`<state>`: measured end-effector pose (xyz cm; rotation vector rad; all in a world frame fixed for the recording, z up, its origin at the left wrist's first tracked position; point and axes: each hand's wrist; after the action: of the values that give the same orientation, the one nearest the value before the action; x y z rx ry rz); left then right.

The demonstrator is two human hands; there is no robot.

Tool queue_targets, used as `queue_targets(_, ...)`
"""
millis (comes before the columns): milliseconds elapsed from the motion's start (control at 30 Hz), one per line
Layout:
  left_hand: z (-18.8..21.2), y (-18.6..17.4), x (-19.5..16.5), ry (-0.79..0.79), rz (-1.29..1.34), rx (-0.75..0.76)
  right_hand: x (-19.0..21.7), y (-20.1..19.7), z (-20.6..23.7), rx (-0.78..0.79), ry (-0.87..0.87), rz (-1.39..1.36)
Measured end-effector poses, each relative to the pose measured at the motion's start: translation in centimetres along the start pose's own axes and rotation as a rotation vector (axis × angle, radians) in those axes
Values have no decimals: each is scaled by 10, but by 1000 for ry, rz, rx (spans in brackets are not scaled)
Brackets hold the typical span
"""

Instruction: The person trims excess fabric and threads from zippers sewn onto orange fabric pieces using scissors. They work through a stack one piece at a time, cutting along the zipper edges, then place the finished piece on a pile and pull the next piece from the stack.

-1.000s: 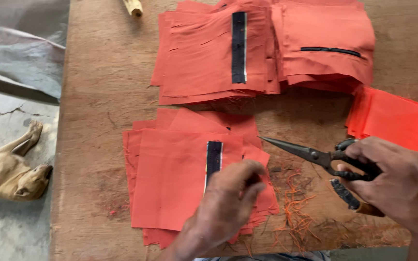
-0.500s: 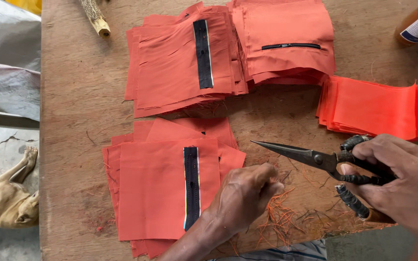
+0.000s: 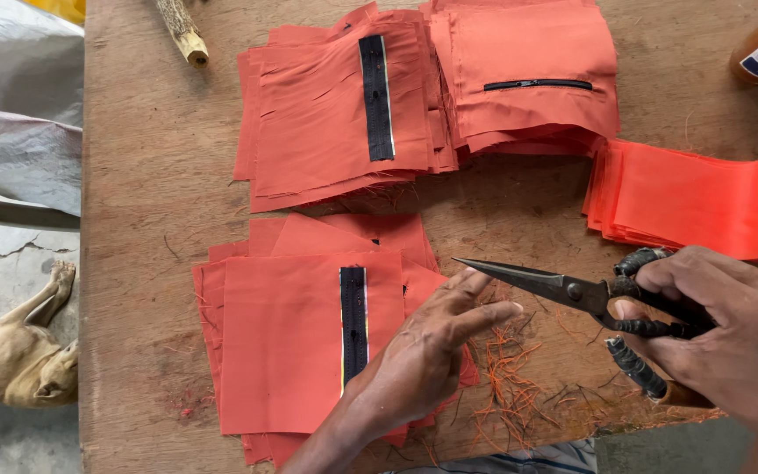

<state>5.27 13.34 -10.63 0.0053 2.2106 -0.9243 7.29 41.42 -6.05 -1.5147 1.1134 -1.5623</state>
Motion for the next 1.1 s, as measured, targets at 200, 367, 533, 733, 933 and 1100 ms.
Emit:
queue_targets(200,1,-4,5,-472,346,82,8,4,-2,-59,8,-65)
queue_targets(367,8,3,9,-431,269,150,12,7,-2,-60,33,-26)
queue_targets(533,8,0,1,17,82,38,14,10,-6,-29,33,45)
queue_targets(733,-3,-18,-2,-255,391,132,15,10,-10,-17,45,39)
queue_targets(933,2,-29,3,-88,299,63,18,12,-12,-35,24,15)
queue_targets(1100,5,-31,5,-231,307,81,17,16,-13,-25,32,-19)
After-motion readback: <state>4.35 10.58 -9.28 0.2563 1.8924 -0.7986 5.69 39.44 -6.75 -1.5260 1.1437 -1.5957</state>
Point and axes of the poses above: each hand's wrist, its own z-axis away from the middle knuckle, its own y-axis out of the palm, x = y × z, and after that the axes turned 9 degrees about y, right-handed
